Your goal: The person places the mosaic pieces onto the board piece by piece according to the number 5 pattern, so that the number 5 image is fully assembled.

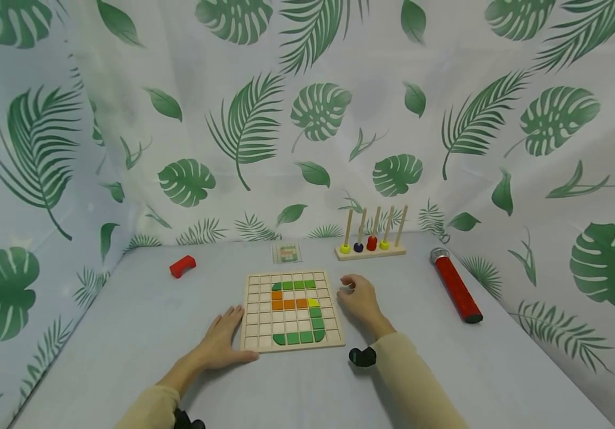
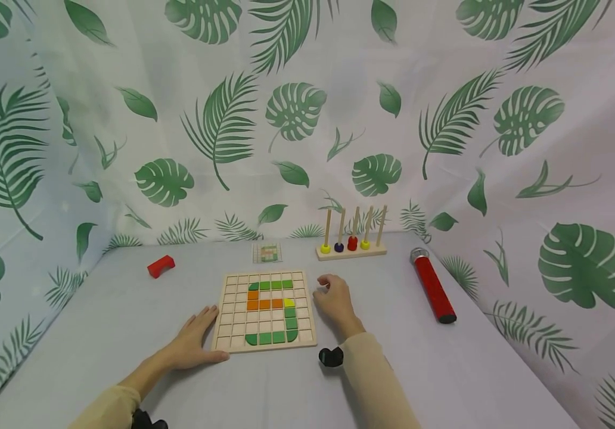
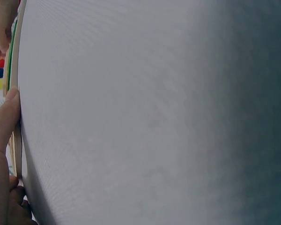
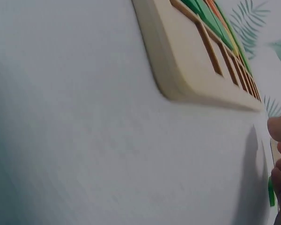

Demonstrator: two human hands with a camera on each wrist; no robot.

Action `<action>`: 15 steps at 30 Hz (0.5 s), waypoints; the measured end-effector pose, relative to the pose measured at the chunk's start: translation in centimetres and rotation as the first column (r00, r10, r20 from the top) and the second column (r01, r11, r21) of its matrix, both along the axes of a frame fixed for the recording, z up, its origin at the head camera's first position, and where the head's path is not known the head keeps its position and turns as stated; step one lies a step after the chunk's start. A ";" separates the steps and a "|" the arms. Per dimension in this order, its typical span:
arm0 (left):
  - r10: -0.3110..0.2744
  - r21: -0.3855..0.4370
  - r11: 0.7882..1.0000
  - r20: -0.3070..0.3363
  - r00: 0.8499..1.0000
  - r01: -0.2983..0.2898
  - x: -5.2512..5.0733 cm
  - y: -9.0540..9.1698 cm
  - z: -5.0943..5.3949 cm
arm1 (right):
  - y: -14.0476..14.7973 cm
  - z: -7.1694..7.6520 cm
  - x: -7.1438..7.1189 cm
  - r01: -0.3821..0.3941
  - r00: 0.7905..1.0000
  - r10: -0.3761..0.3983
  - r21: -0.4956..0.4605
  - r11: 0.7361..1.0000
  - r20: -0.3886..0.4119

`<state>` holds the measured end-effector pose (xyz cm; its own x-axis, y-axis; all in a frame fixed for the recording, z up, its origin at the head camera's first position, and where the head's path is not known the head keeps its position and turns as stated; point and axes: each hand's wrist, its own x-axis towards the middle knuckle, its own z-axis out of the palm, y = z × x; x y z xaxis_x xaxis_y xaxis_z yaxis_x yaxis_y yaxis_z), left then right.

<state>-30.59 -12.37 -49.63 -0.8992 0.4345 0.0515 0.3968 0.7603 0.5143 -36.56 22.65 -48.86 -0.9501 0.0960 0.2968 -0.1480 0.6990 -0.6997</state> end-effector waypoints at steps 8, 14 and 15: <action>0.010 -0.001 1.000 0.011 1.000 -0.010 0.1 0.1 0.0 | 2.1 -0.5 -0.1 0.140 0.990 -0.140 0.005 0.990 0.022; 0.010 -0.012 1.000 0.008 1.000 -0.010 0.0 0.0 -0.2 | 2.4 -0.6 -0.2 0.219 0.974 -0.220 0.023 0.976 0.050; 0.010 -0.012 1.000 0.006 1.000 -0.010 -0.1 0.0 -0.2 | 2.5 -0.6 -0.2 0.230 0.972 -0.231 0.026 0.973 0.047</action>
<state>-30.67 -12.33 -49.82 -0.9036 0.4264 0.0408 0.3863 0.7701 0.5077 -36.76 25.12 -49.49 -0.9166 0.3082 0.2546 0.0527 0.7246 -0.6872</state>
